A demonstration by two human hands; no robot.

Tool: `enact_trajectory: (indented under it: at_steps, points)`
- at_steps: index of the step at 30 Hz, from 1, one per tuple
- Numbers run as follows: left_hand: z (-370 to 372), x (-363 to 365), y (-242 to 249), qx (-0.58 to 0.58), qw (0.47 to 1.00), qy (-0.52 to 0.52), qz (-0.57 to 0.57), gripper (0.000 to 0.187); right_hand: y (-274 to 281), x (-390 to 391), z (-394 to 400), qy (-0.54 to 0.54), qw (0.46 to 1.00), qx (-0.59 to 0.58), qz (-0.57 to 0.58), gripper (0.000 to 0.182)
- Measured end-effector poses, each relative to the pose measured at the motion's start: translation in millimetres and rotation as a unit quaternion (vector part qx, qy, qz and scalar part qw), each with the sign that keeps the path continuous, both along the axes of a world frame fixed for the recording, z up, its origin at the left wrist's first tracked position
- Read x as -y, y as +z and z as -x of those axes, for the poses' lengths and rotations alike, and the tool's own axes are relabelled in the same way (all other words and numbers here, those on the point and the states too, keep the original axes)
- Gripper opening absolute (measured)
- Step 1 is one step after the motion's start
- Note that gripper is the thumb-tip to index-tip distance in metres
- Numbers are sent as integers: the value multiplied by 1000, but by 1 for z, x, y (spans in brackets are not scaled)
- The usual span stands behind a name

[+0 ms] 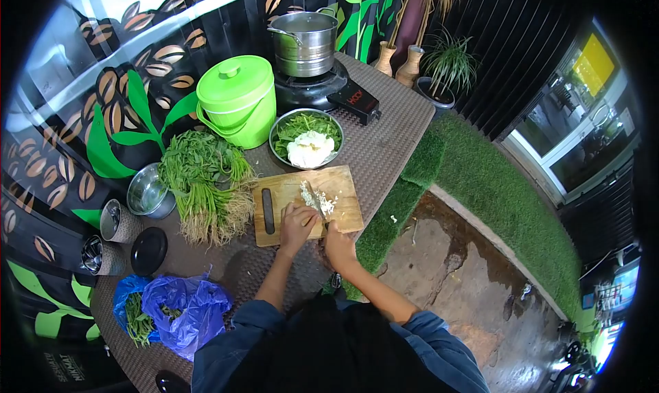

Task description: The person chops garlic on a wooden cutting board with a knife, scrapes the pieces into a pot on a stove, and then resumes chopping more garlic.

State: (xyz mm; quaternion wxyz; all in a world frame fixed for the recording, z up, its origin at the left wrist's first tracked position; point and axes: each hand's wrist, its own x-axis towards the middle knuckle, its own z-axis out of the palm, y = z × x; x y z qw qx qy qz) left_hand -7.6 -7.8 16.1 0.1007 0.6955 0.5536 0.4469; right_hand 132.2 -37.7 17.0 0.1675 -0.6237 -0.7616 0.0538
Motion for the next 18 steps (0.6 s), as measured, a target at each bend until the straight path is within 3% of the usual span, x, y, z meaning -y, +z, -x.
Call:
enact_trajectory:
  at_steps: [1, 3, 6, 12, 18]
  points:
    - [0, -1, 1, -5, 1000, -4, -9, 8, 5, -2, 0, 0, 1000, 0, 0, 20]
    - [1, 0, 1, -11, 1000, -6, -15, 8, 20, -11, 0, -10, 986, -54, 157, 19]
    - [-1, -1, 2, 5, 1000, 2, -13, 8, 26, -20, -11, 30, 988, -55, 140, 20]
    - [0, -3, -6, 43, 999, 4, 14, 11, 23, -7, 4, -23, 985, -56, 163, 21]
    - [-3, 2, 1, 78, 997, -16, 13, 11, 25, -15, -7, 9, 985, -42, 169, 20]
